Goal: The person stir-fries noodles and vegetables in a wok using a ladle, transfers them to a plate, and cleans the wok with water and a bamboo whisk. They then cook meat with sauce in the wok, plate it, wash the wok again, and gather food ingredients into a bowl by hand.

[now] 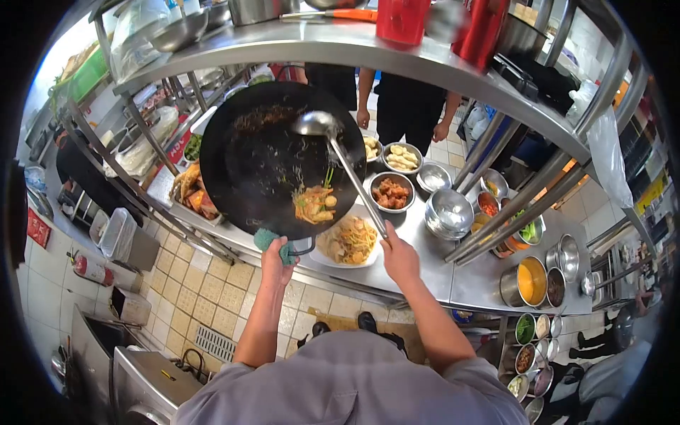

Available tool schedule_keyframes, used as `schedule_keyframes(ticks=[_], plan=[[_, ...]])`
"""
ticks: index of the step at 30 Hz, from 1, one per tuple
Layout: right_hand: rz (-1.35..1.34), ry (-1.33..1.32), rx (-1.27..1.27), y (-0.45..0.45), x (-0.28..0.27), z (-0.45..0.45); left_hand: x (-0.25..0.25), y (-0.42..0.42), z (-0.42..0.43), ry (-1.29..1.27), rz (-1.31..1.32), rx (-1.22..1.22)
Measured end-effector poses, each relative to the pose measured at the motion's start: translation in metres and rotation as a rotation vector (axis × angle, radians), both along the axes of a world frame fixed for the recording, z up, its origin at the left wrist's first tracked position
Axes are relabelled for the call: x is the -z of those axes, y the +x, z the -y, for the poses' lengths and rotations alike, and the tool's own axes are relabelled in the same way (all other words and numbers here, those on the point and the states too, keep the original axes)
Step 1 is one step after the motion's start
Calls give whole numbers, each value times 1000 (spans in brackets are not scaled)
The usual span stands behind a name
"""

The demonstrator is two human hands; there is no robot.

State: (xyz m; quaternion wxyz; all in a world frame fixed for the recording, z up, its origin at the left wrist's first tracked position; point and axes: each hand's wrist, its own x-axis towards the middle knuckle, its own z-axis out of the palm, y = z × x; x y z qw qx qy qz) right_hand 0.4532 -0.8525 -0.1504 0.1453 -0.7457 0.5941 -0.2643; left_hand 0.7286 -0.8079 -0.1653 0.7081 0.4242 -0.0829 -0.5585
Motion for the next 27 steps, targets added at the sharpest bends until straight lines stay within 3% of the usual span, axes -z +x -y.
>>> schedule_keyframes(ticks=[5, 7, 9, 12, 16, 19, 21, 23, 26, 27], plan=[[-78, 210, -77, -46, 57, -71, -4, 6, 9, -14, 50, -19], [-204, 312, -103, -92, 38, -86, -7, 14, 9, 5, 116, 17], [-252, 213, -98, -132, 9, -78, -7, 15, 6, -1, 121, 8], [-321, 69, -107, -114, -44, -51, -8, 7, 1, 17, 122, 53], [-261, 116, -221, -95, -14, -34, -7, 2, 2, -8, 41, 67], [-231, 122, -230, -147, 13, -31, -16, 7, -7, 1, 33, 60], [-269, 222, -109, -185, -3, -29, -18, 13, -16, 5, 42, 71], [-272, 3, -163, -210, -31, -15, -16, 15, -21, 10, 45, 81], [-288, -48, -100, -171, -63, -11, -9, 12, -20, 37, 59, 103], [-256, 53, -40, -153, -56, -17, -7, 8, -17, 13, 58, 77]])
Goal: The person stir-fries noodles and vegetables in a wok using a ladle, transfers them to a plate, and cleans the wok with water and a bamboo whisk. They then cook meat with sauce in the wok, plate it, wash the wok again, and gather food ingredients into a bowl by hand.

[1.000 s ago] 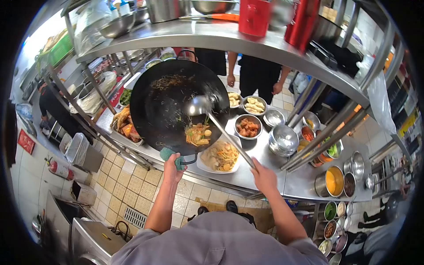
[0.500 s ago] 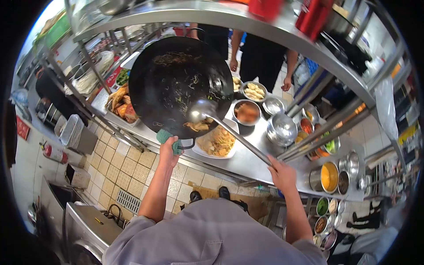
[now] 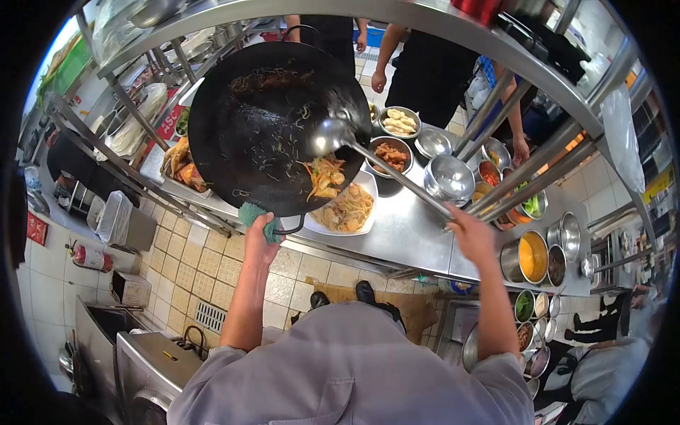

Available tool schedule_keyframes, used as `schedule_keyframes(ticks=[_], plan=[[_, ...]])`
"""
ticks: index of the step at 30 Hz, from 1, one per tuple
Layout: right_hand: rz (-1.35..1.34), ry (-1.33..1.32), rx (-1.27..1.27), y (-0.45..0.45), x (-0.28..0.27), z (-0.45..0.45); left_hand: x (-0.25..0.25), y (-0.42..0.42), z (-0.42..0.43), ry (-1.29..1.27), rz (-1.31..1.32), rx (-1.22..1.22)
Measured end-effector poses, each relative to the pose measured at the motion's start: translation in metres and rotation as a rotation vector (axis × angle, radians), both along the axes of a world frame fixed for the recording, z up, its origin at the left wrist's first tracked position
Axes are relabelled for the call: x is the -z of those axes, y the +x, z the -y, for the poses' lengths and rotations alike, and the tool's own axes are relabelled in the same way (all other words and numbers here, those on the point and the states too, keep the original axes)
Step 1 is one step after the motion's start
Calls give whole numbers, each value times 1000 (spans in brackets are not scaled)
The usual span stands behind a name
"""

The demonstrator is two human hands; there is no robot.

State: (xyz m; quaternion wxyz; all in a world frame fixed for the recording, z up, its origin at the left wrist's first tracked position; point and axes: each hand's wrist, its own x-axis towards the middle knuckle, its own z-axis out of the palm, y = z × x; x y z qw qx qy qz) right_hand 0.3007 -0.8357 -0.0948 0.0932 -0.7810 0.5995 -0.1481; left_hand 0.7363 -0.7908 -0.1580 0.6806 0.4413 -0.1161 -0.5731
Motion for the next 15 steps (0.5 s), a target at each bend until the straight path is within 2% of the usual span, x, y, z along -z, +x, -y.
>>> schedule_keyframes(ticks=[3, 5, 10, 15], plan=[[94, 136, 108, 55, 57, -21, -2, -15, 14, -31, 14, -34], [60, 232, 129, 76, 96, -51, 3, -23, 28, -65, 42, -134], [-1, 277, 167, 90, 101, -119, 11, -14, 44, -26, 49, -144], [-2, 194, 190, 55, 87, -143, 22, -4, 53, -30, 87, -169]])
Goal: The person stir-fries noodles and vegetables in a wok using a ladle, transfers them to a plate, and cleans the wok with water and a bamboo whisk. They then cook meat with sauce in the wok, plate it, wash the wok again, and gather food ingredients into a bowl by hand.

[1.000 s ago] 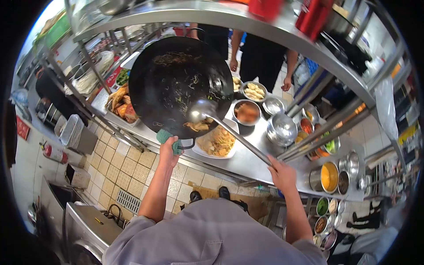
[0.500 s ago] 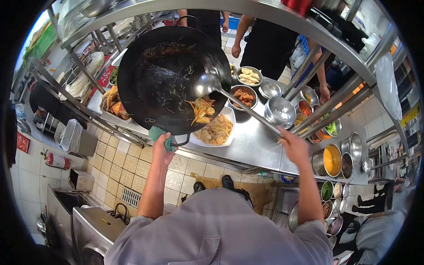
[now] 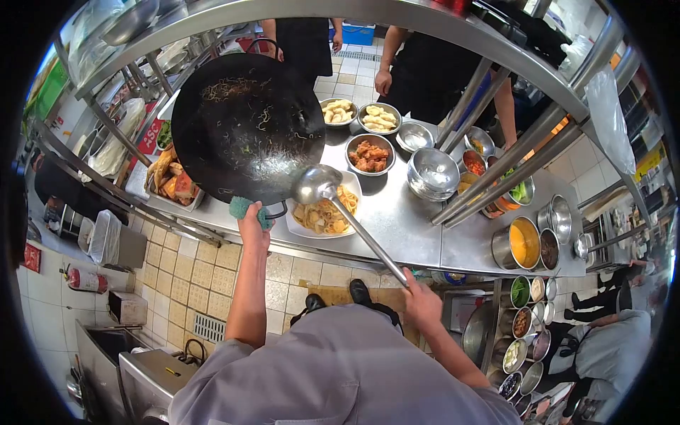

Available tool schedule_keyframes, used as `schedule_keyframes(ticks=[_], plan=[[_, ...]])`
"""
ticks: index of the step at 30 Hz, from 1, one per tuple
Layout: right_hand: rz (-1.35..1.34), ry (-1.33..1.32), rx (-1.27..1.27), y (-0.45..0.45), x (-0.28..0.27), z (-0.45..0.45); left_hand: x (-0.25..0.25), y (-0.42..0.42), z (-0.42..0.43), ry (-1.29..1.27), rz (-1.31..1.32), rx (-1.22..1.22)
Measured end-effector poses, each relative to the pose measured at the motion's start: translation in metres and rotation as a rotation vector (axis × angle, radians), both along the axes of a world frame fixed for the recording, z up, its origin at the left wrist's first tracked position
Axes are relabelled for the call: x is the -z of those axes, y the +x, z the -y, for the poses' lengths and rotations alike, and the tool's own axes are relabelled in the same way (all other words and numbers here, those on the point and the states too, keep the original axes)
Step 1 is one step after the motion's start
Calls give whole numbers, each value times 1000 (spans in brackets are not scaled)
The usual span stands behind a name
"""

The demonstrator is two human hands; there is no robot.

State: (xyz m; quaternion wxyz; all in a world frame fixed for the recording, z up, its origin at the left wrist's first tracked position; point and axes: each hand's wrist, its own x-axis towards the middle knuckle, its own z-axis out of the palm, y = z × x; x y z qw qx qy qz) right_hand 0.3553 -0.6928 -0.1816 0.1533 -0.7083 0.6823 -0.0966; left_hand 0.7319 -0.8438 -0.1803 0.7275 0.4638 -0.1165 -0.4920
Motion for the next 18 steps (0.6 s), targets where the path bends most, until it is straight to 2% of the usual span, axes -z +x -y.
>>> schedule_keyframes(ticks=[2, 5, 10, 12, 13, 15, 18], plan=[[-93, 18, 30, -13, -38, -5, 9, 7, 9, -61, 88, -54], [9, -134, 6, -23, -82, -2, 19, 25, 17, -52, 159, -111], [267, 22, 3, -15, -96, 34, -12, 41, -18, 54, 83, -128], [611, 162, -201, -6, -87, 55, -21, 36, -47, 111, -116, -190], [619, 176, -226, 0, -81, 65, -18, 34, -65, 65, -179, -201], [808, 271, -468, 12, -74, 88, -16, 18, -107, 55, -264, -312], [738, 408, -596, 27, -78, 117, -18, -20, -182, 19, -373, -478]])
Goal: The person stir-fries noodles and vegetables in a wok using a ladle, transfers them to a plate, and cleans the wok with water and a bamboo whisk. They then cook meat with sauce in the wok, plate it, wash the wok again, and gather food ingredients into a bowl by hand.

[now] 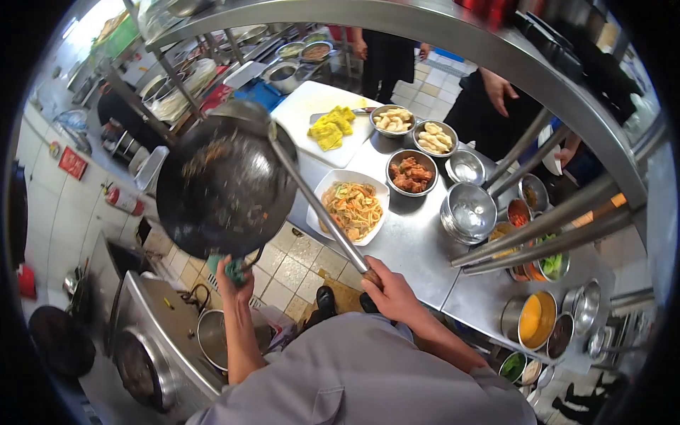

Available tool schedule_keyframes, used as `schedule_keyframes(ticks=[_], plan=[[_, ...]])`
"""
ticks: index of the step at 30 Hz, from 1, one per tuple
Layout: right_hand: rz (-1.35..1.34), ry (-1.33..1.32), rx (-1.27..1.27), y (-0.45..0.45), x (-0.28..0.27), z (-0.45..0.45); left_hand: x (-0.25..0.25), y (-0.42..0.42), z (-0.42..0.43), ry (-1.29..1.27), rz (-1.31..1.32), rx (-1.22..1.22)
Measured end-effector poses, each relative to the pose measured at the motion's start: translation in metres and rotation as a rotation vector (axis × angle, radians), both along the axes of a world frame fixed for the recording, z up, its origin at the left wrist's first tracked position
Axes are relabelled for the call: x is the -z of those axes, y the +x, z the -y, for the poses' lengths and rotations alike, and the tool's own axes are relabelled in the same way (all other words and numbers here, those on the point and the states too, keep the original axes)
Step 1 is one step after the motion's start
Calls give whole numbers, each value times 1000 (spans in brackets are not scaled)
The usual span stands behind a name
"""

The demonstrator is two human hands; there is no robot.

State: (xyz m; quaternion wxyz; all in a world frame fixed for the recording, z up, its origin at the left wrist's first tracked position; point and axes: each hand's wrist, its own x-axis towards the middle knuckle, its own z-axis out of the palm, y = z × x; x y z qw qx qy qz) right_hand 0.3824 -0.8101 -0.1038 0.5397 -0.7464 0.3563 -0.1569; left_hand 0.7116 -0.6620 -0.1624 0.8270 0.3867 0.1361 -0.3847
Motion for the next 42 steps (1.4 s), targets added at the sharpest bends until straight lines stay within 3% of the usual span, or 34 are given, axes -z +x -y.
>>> schedule_keyframes(ticks=[5, 8, 9, 10, 11, 15, 22, 24, 29, 35, 42], plan=[[98, 113, -324, -2, 20, 24, -15, -95, -137, 51, -55, -301], [214, 137, -508, 13, 35, 20, 12, -159, -246, 168, 6, -473], [185, 152, -565, 20, 28, 18, 29, -185, -296, 211, -22, -408], [192, 144, -602, 30, 32, 15, 27, -214, -315, 271, -22, -612], [182, 106, -669, 40, 40, 11, 22, -242, -323, 329, -29, -815], [35, 2, -909, 71, 15, -22, 19, -349, -361, 413, -62, -1230], [128, -18, -1223, 110, 17, -163, 20, -505, -404, 363, -87, -1752], [132, 59, -1327, 115, 15, -214, 8, -538, -416, 123, -152, -1720], [-38, 435, -1500, 99, -9, -335, 30, -586, -437, -92, -112, -1829], [-52, 403, -1744, 95, -18, -460, 28, -585, -477, -317, -214, -1940], [-66, 223, -1966, 108, -41, -605, 52, -546, -550, -331, -178, -1982]])
